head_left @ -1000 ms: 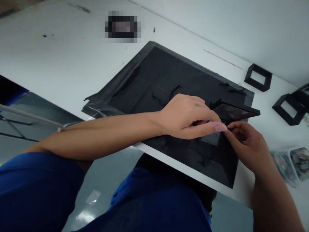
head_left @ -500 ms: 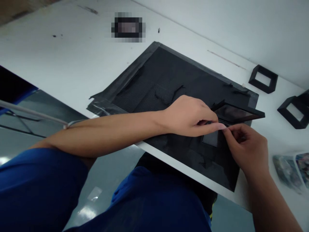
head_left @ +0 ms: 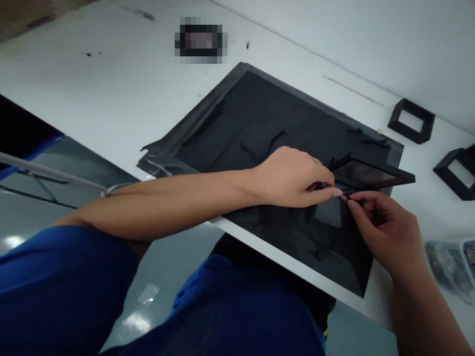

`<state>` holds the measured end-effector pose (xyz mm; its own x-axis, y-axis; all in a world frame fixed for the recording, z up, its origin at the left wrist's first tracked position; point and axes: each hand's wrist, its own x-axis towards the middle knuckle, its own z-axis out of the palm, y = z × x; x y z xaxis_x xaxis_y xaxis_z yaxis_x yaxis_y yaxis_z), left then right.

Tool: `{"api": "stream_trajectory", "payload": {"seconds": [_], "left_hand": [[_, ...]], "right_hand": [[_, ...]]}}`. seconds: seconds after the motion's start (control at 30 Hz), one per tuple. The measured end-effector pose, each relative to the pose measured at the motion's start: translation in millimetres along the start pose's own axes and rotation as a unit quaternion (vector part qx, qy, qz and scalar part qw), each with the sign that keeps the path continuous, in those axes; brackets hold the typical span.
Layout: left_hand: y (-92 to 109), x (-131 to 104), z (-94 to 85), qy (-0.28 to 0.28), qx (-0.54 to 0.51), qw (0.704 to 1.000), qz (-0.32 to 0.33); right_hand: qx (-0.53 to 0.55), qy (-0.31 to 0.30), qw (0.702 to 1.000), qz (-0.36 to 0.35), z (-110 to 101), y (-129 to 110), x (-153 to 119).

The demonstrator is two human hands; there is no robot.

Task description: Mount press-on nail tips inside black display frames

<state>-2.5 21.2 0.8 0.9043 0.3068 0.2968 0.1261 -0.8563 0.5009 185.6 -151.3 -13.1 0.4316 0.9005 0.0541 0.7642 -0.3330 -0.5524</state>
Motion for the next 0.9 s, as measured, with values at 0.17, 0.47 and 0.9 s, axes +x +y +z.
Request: {"api": "stream_trajectory", "payload": {"seconds": [0.17, 0.47, 0.9], "left_hand": [[1.0, -0.4, -1.0, 0.001, 0.001, 1.000, 0.001], [2.2, -0.2, -1.5, -0.013, -0.010, 1.000, -0.001], [3.6, -0.2, -1.4, -0.017, -0.003, 1.000, -0.005]], "right_hand": [[0.007, 0.002, 1.000, -0.015, -1.5, 0.4, 0.0], [-0.036, -0.004, 0.998, -0.051, -0.8, -4.4, -1.7], [-0.042, 0.010, 0.997, -0.071, 3.2, -7.7, 3.1]]}}
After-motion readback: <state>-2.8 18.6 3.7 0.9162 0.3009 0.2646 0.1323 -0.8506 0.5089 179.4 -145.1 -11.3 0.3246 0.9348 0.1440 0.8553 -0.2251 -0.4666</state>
